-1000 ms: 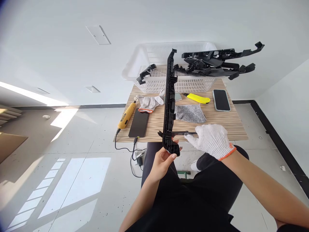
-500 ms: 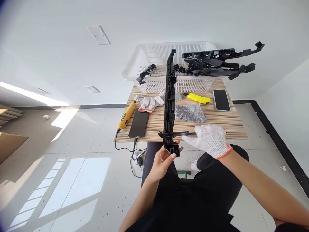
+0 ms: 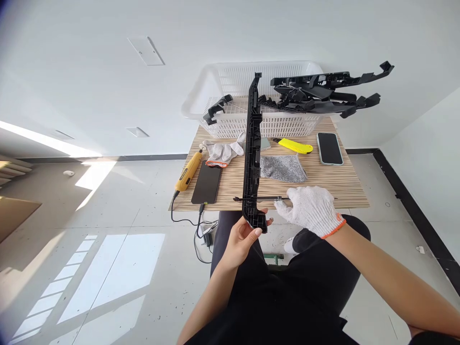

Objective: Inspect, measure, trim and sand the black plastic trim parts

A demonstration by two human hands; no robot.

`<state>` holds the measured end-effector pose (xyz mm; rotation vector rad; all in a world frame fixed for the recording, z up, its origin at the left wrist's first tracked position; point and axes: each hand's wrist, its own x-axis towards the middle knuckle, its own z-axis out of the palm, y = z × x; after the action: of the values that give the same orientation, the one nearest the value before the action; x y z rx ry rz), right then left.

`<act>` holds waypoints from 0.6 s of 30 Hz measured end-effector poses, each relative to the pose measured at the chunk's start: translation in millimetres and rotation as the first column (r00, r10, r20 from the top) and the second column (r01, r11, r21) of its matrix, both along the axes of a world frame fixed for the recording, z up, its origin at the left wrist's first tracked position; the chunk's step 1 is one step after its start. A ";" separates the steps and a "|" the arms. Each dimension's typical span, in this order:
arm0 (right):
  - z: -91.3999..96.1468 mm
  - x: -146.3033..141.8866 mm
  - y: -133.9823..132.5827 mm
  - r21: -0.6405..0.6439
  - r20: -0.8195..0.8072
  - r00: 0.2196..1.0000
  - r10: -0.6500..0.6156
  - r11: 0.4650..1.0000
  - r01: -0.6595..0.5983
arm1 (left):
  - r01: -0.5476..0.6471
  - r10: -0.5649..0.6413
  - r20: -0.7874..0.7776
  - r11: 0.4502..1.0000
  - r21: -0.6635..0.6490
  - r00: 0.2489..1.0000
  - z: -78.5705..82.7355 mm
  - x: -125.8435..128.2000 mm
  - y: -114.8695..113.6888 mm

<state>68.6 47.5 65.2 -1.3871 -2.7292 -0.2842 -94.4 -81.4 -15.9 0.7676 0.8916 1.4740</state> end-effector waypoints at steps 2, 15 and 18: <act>-2.1 1.2 0.8 0.015 -0.001 1.000 0.000 1.000 0.000 | -0.008 0.008 -0.006 1.000 0.001 1.000 0.8 -0.4 0.3; -6.9 2.2 1.0 0.132 -0.071 0.995 0.066 0.990 -0.056 | -0.023 0.022 -0.032 1.000 -0.011 0.999 0.9 -0.9 0.1; -10.6 7.9 4.6 0.223 -0.118 0.981 0.154 0.967 -0.125 | -0.029 0.028 -0.026 1.000 -0.007 0.999 0.2 -2.1 -0.2</act>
<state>76.5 52.1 54.6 -1.1101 -2.5807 -0.4434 -96.5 -81.6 -15.7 0.7734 0.9307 1.4879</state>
